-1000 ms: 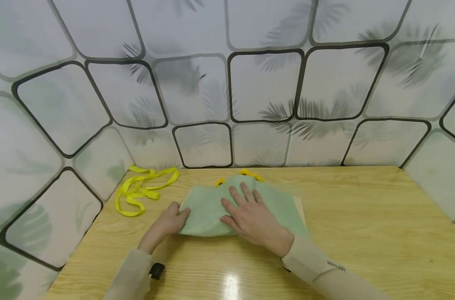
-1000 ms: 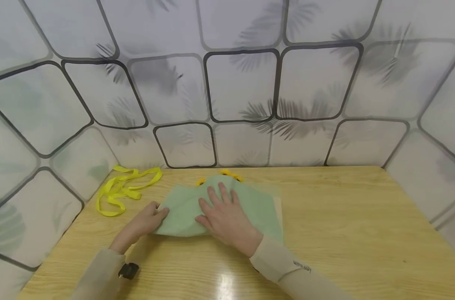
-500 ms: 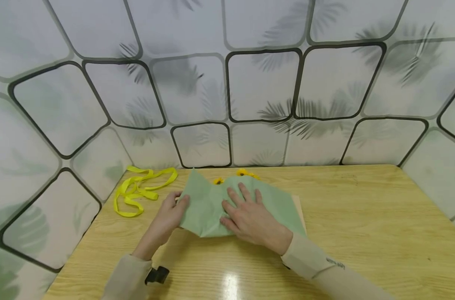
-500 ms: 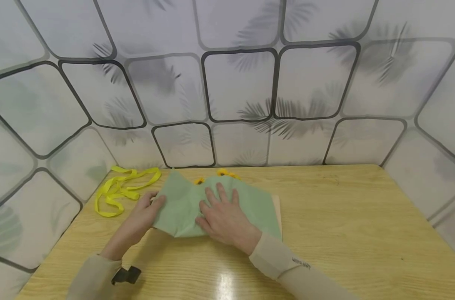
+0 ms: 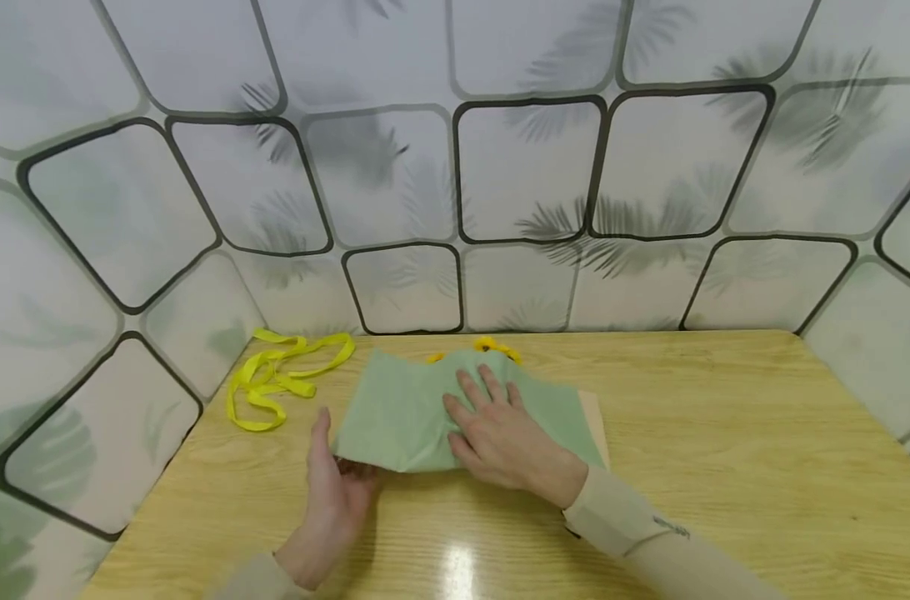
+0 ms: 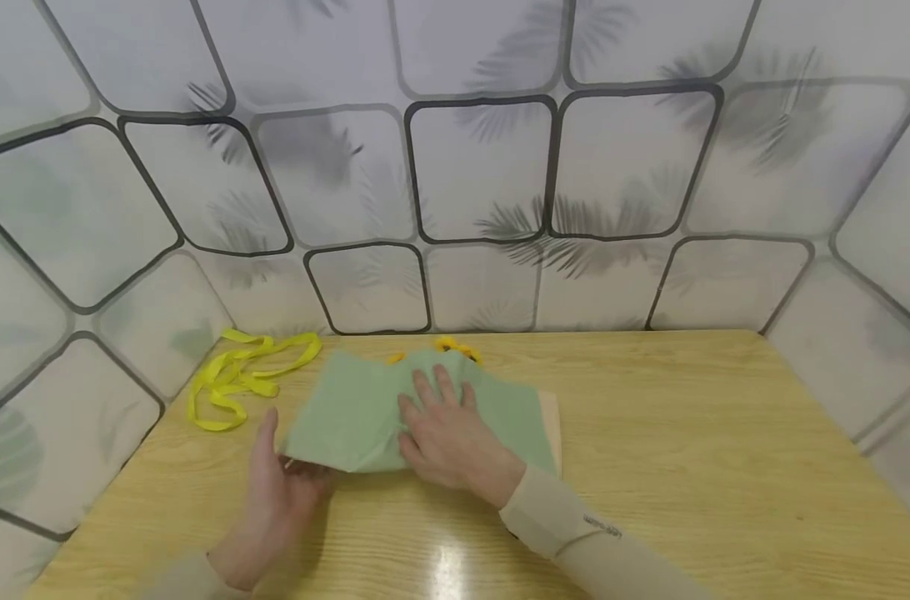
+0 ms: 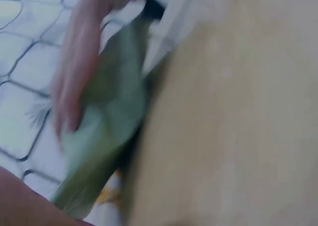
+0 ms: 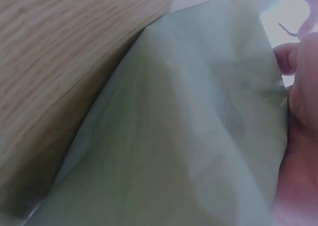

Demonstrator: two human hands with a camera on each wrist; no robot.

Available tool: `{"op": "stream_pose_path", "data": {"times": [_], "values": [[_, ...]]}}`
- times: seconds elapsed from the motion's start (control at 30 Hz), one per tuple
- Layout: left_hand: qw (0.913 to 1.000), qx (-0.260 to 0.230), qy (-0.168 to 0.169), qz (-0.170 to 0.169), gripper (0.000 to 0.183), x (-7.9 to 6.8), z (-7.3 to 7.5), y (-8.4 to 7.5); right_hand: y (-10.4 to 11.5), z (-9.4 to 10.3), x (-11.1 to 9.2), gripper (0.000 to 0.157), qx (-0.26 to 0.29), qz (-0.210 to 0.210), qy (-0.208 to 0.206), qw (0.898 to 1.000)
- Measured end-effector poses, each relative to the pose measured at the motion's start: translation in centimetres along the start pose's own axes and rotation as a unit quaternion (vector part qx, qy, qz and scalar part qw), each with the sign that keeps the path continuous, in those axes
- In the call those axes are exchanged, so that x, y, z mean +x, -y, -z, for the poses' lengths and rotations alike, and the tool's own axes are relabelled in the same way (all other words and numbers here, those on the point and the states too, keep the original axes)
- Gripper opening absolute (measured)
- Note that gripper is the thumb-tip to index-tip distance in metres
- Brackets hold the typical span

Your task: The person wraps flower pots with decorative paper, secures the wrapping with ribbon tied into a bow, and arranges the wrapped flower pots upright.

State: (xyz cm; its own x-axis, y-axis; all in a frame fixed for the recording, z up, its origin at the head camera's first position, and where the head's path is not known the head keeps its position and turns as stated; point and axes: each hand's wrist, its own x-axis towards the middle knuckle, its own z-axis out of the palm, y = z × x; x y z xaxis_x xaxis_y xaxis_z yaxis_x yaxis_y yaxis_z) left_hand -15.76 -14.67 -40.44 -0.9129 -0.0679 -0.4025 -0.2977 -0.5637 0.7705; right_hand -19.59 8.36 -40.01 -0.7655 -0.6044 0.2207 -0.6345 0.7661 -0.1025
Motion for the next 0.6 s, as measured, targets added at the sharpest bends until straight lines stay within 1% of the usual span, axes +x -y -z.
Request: {"op": "stream_pose_path", "data": {"times": [0.03,0.07,0.1,0.17,0.2,0.23,0.27,0.33,0.43,0.47,0.5,0.6], "values": [[0.9996,-0.016,0.008,0.019,0.085,-0.4,0.0,0.5,0.1,0.1,0.1,0.051,0.003,-0.002,0.004,1.0],[0.9989,-0.015,0.025,0.036,0.093,-0.7,0.1,0.8,0.2,0.1,0.1,0.051,0.006,-0.003,0.007,1.0],[0.998,-0.01,0.04,0.048,0.097,-0.9,0.0,1.2,0.3,0.1,0.2,0.051,0.007,-0.003,0.009,1.0],[0.9952,0.014,0.074,0.062,0.098,-0.7,-0.8,1.9,0.2,0.2,0.2,0.052,0.001,-0.003,0.01,1.0],[0.9938,0.025,0.089,0.063,0.095,-0.5,-1.2,2.2,0.1,0.2,0.3,0.053,-0.003,-0.003,0.01,1.0],[0.9933,0.032,0.095,0.058,0.09,-0.3,-1.6,2.5,0.1,0.2,0.3,0.053,-0.007,-0.003,0.011,1.0],[0.9938,0.041,0.091,0.049,0.086,0.1,-1.9,2.9,0.1,0.1,0.3,0.054,-0.008,-0.005,0.012,1.0],[0.9963,0.045,0.067,0.029,0.075,0.7,-2.6,3.8,0.1,-0.1,0.4,0.057,-0.007,-0.008,0.015,1.0],[0.999,0.044,0.01,-0.004,0.062,1.3,-3.4,4.7,0.2,-0.1,0.3,0.061,0.005,-0.009,0.025,1.0],[0.9987,0.046,-0.01,-0.017,0.059,1.4,-3.6,4.9,0.2,-0.1,0.3,0.062,0.009,-0.009,0.029,1.0],[0.9979,0.053,-0.021,-0.031,0.057,1.4,-3.8,5.1,0.1,0.0,0.3,0.063,0.013,-0.009,0.034,0.999],[0.9926,0.094,-0.044,-0.064,0.051,1.2,-4.3,5.2,0.0,0.3,0.2,0.066,0.019,-0.01,0.049,0.999]]}}
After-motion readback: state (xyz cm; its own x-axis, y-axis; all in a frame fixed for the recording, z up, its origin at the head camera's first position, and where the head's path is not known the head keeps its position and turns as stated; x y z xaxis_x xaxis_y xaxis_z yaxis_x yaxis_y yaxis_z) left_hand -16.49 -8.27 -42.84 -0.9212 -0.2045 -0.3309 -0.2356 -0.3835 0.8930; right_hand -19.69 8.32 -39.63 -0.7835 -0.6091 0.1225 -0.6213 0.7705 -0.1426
